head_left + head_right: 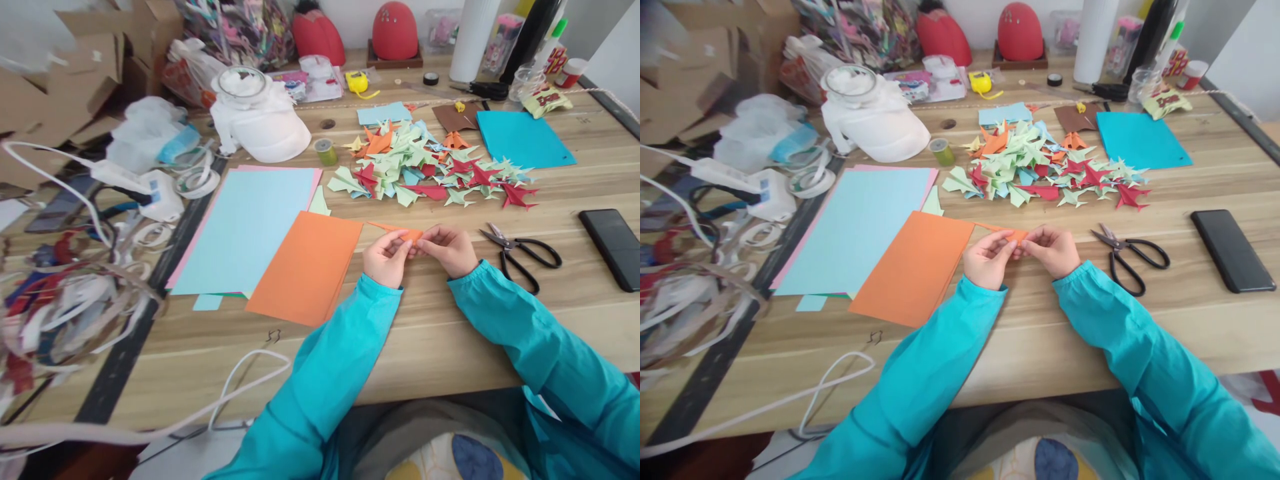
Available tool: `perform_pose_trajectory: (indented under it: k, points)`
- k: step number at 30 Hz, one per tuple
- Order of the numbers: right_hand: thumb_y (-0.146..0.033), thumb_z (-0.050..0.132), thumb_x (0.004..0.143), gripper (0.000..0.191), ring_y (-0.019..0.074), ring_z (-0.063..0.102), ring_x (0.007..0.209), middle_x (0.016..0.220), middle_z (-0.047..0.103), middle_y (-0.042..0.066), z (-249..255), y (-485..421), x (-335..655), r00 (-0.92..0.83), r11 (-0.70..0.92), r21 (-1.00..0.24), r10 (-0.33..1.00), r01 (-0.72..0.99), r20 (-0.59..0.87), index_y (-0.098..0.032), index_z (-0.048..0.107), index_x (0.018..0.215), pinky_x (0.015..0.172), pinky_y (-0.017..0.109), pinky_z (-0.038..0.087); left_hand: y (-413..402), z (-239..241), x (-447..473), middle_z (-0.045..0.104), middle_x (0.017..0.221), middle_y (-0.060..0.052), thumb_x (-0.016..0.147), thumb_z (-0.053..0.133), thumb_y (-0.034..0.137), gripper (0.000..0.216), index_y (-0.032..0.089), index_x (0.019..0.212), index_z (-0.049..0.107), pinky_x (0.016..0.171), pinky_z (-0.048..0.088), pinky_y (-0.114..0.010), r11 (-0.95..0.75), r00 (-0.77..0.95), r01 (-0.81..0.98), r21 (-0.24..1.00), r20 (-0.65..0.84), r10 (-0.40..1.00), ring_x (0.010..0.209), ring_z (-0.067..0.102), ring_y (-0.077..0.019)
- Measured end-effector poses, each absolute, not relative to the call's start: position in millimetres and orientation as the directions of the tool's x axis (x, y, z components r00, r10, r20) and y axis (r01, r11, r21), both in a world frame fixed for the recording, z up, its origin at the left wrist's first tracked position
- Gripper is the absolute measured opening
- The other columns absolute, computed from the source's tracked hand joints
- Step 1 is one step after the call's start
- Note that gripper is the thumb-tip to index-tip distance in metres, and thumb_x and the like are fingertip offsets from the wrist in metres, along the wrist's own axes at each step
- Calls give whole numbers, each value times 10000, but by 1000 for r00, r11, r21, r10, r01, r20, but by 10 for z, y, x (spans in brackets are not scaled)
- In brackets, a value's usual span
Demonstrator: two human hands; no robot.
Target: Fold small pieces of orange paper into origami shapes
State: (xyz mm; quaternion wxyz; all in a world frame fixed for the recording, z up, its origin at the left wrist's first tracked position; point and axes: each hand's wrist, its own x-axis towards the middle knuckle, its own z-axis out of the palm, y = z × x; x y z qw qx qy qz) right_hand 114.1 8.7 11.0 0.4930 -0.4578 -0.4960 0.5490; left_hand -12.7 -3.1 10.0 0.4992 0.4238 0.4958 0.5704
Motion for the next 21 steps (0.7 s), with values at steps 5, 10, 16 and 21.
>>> perform_pose_trajectory:
  k: [5, 10, 16, 21]
  points:
    - [-367, 761, 533, 302, 118, 593, 533, 575, 637, 21, 114, 87, 1132, -94, -33, -994, 995, -101, -23, -140, 588, 633, 545, 257, 498, -30, 107, -122, 615, 558, -3, 623, 669, 226, 236, 124, 834, 639, 538, 513, -241, -14, -155, -135, 991, -7, 988, 506, 599, -116]
    - [-339, 797, 464, 373, 115, 597, 506, 569, 634, -4, 99, 97, 1128, -65, -68, -983, 996, -173, -58, -154, 556, 681, 529, 252, 503, -37, 114, -114, 604, 546, 5, 626, 662, 208, 231, 117, 836, 631, 538, 513, -242, -6, -167, -147, 989, -19, 986, 500, 598, -115]
    - [-353, 797, 454, 387, 133, 611, 518, 539, 623, -12, 91, 101, 1132, -72, -71, -982, 996, -172, -59, -162, 531, 660, 546, 270, 515, -24, 72, -114, 620, 558, -8, 622, 674, 249, 255, 113, 834, 630, 539, 519, -251, 19, -154, -212, 977, -52, 987, 501, 601, -119]
    - [-359, 793, 460, 385, 134, 615, 524, 545, 631, -9, 93, 100, 1127, -74, -67, -980, 996, -186, -54, -165, 532, 665, 557, 274, 519, 2, 28, -115, 630, 566, -22, 618, 681, 333, 313, 112, 835, 631, 538, 522, -273, 64, -134, -289, 955, -106, 985, 504, 605, -131]
